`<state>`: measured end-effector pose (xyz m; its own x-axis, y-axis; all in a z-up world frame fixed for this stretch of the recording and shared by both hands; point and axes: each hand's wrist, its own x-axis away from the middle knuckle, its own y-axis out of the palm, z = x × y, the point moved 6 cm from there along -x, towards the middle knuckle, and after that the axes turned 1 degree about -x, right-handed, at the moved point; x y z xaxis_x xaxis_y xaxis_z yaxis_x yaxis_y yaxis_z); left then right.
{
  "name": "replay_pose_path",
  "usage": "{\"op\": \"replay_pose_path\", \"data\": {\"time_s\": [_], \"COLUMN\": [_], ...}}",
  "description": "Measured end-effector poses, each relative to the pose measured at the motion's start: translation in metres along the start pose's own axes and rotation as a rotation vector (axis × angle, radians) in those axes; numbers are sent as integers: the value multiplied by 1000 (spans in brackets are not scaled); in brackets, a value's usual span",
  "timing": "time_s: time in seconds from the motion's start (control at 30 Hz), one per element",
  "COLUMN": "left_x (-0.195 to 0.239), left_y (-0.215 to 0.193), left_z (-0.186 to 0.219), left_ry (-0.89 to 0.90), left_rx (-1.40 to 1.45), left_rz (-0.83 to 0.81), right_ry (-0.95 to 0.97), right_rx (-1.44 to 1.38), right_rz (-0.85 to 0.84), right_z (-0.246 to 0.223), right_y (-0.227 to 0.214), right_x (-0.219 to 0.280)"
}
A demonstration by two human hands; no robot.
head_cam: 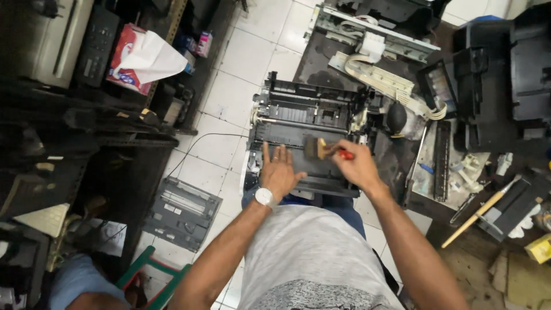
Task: The person cleans the interior of a disassembled printer component using a brush and a rubber bulb blower. They repeatedly brush and blow dust from various internal areas, then lift and reposition the component to access different sections before continuing the cleaning process.
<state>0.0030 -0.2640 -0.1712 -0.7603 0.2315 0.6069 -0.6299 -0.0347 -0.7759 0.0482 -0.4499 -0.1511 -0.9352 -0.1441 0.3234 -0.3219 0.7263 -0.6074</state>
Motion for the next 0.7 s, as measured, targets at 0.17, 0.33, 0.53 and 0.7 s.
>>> {"op": "replay_pose_path", "data": {"time_s": [0.17, 0.33, 0.53, 0.7], "left_x": [23, 7, -23, -1], "left_y": [19, 72, 129, 94], "left_z": [30, 52, 49, 46], "left_ry": [120, 253, 264, 293], "left_rx": [164, 151, 196, 143], "left_rz": [69, 125, 392, 507], "right_ry": [179, 135, -128, 77], "right_rx": [300, 387, -45, 355], "right_rz": [98, -5, -23, 33], "right_z": [70, -6, -68, 28], "right_y": [-31, 44, 107, 28], "right_x": [-2, -31, -57, -57]}}
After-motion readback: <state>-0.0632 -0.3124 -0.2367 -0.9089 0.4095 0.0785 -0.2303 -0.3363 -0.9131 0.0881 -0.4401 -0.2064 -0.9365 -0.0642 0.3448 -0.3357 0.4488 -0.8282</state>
